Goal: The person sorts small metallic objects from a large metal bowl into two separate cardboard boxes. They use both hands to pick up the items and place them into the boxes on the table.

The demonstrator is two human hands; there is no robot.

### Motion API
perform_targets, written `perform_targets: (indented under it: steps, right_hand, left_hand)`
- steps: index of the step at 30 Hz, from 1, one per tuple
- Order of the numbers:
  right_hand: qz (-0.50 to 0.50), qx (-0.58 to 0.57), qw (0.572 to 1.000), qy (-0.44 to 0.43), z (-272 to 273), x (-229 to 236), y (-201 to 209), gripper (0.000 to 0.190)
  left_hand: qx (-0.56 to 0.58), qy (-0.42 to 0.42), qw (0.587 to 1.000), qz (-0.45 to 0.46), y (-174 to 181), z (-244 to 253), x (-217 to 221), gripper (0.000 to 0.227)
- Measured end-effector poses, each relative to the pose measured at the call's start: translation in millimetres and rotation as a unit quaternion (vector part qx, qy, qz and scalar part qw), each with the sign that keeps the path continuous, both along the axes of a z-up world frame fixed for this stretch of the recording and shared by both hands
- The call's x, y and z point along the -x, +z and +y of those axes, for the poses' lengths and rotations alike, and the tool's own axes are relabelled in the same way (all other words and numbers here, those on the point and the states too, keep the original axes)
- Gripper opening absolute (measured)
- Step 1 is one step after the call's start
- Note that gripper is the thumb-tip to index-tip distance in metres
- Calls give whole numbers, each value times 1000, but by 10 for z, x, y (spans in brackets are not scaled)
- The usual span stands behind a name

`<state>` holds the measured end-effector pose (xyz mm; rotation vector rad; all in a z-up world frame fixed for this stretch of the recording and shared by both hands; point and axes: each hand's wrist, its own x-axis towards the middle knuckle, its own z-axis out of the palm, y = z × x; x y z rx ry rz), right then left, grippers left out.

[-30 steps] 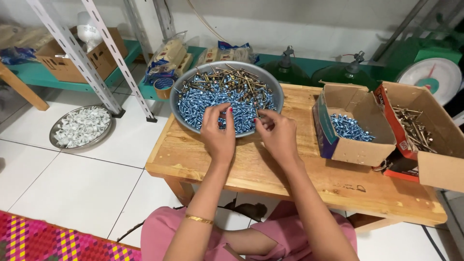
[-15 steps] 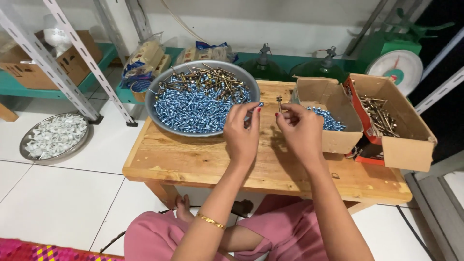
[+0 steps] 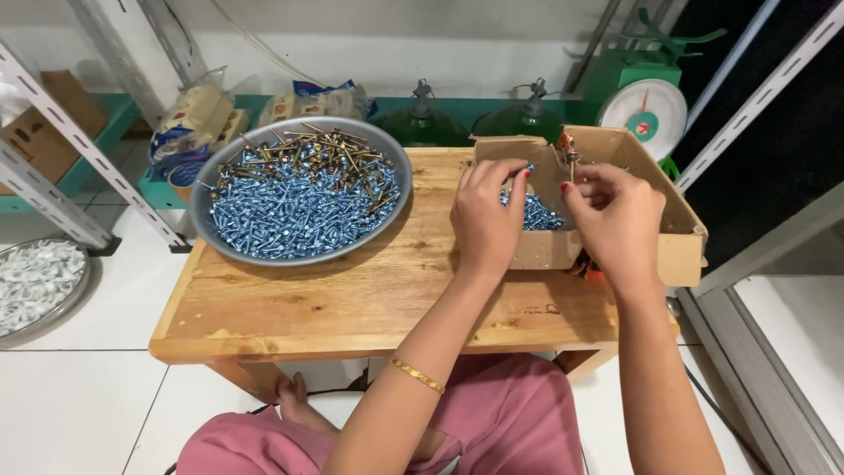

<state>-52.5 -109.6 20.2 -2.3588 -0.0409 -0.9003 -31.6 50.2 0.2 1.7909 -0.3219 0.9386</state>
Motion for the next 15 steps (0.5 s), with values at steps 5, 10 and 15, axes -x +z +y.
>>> perform_targets:
  steps: [5,10,15]
  right_hand:
    - [27,29,999,-30,-309,155,152,20]
    - [51,93,991,-85,-640,126,111,19]
    - [162,104,970,-148,-795,79,135,21]
  left_hand:
    - [-27,2,999,36,42,-236,-30,9]
    - [-48,-14,997,66,96,-389,-61,10]
    - [-125,-9,985,119,24,-504,-213,8]
